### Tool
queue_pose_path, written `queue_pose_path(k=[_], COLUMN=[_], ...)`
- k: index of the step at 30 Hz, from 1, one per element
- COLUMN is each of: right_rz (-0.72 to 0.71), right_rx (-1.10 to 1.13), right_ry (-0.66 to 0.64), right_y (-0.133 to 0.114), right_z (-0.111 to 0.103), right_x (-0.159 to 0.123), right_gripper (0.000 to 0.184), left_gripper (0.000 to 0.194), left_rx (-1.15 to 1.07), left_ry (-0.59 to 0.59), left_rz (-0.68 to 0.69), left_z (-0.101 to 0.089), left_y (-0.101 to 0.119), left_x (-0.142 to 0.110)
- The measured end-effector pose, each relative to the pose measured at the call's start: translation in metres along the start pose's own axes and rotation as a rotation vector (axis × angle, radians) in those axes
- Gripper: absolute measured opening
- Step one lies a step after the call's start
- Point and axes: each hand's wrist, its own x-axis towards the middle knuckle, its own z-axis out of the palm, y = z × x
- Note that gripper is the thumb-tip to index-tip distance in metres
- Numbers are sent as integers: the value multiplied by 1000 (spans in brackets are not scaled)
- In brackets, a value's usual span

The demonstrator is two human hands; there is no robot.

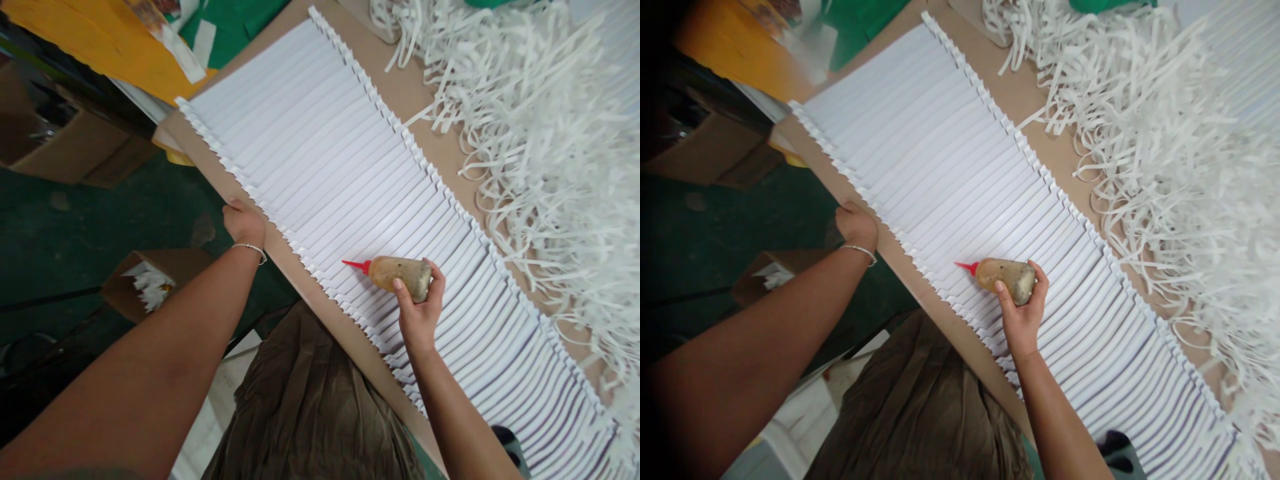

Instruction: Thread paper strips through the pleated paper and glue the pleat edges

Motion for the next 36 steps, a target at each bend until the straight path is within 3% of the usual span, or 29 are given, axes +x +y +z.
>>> queue_pose_path(k=[5,8,11,14,16,18,21,24,29,36], right_rz=[-139,-272,-507,-640,-537,-320,-91,-52,-29,-39], right_rx=[-98,-51,69,63,60,186,447,518,514,461], right_ry=[-52,-106,-160,36,233,317,272,237,233,238], right_y=[1,3,-2,-11,-14,-15,-11,-7,-1,2], right_z=[4,2,-9,-25,-34,-38,-36,-30,-21,-16], right_x=[-18,-14,9,52,88,124,170,198,216,215], right_gripper=[71,76,77,79,79,70,58,56,56,56], left_gripper=[37,38,38,40,43,46,46,45,46,43], left_rx=[-7,-29,-33,22,70,101,117,132,184,184], left_ry=[-17,-19,-14,-6,-3,0,5,15,28,32], left_rz=[-8,-6,-8,-9,-3,5,13,20,51,44], left_z=[-2,-2,-1,-1,-1,-2,-1,0,1,-2], left_y=[2,2,0,-1,-1,0,0,-1,-2,1], left_x=[-2,-2,0,1,1,1,1,3,3,1])
